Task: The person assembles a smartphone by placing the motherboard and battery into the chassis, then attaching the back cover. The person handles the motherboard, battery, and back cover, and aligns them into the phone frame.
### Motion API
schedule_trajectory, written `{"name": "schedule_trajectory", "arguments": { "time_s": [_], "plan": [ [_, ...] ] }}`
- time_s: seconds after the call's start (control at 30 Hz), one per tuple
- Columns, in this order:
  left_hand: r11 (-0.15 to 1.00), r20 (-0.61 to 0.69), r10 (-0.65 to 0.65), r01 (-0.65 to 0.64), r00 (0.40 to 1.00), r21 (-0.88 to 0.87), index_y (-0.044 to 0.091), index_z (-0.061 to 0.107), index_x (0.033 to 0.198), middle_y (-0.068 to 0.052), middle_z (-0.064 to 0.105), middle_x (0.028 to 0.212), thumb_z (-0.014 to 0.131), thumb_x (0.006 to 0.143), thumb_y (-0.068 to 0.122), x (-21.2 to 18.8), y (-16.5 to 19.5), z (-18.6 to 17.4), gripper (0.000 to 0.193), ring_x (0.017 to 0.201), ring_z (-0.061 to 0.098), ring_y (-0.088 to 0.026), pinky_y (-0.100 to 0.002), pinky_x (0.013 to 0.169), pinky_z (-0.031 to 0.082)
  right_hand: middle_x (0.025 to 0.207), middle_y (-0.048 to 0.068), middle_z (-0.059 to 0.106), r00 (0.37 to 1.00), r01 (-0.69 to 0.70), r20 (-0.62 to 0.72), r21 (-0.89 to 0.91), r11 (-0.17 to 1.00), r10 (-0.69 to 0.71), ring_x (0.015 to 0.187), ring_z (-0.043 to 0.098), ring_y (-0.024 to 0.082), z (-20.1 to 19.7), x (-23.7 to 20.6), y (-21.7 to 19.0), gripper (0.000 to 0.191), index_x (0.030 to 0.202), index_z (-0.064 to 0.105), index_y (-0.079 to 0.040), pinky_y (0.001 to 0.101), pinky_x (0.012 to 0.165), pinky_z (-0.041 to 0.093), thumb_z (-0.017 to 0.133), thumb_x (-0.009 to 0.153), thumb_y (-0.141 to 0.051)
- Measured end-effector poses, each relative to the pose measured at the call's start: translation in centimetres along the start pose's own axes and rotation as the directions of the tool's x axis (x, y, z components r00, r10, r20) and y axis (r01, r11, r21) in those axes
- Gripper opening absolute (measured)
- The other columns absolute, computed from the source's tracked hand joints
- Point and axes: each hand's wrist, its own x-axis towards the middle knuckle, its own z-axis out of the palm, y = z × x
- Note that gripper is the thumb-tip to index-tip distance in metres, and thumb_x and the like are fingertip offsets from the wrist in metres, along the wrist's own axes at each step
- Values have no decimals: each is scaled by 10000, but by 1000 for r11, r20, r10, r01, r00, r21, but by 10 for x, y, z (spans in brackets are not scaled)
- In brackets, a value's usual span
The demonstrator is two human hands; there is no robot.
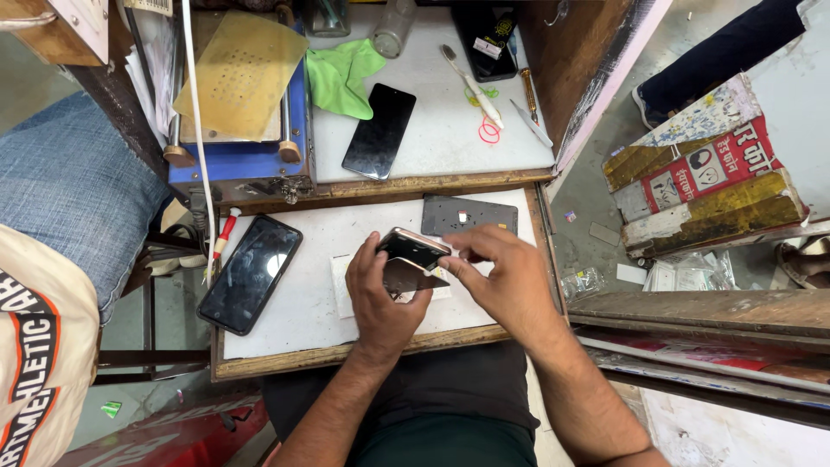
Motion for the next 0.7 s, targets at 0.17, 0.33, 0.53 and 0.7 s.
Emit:
{"name": "schedule_trajectory", "arguments": {
  "time_s": [0.17,0.33,0.53,0.7],
  "plan": [
    [1000,-27,5,-5,1000,17,122,243,1446,-225,409,1493,954,745,174,-2,1,-2,999,1376,476,-382,-540,1139,420,859,54,736,998,-3,-67,73,997,8,737,711,136,18,-11,8,260,1074,785,-71,279,590,554,846,841,-170],
    [1000,-25,-10,10,1000,26,124,241,1442,-225,400,1494,952,757,182,-3,2,-1,989,1377,475,-378,-544,1144,418,806,36,736,993,-7,-114,95,995,18,712,710,118,26,-11,8,212,1054,797,-82,268,534,538,837,863,-165],
    [999,-15,-54,53,998,-8,114,230,1432,-236,394,1486,944,753,167,-3,0,-1,987,1372,470,-391,-551,1137,426,871,53,741,994,77,-74,22,997,-75,763,728,161,26,-5,10,248,1100,783,-93,291,599,573,832,864,-150],
    [897,100,-277,294,956,-330,83,199,1478,-244,363,1540,929,766,137,1,-8,-7,1022,1397,506,-343,-436,1128,529,1042,125,770,997,55,43,234,971,-67,921,774,241,45,-4,19,496,1333,611,-65,334,730,625,777,869,-121]
  ]
}}
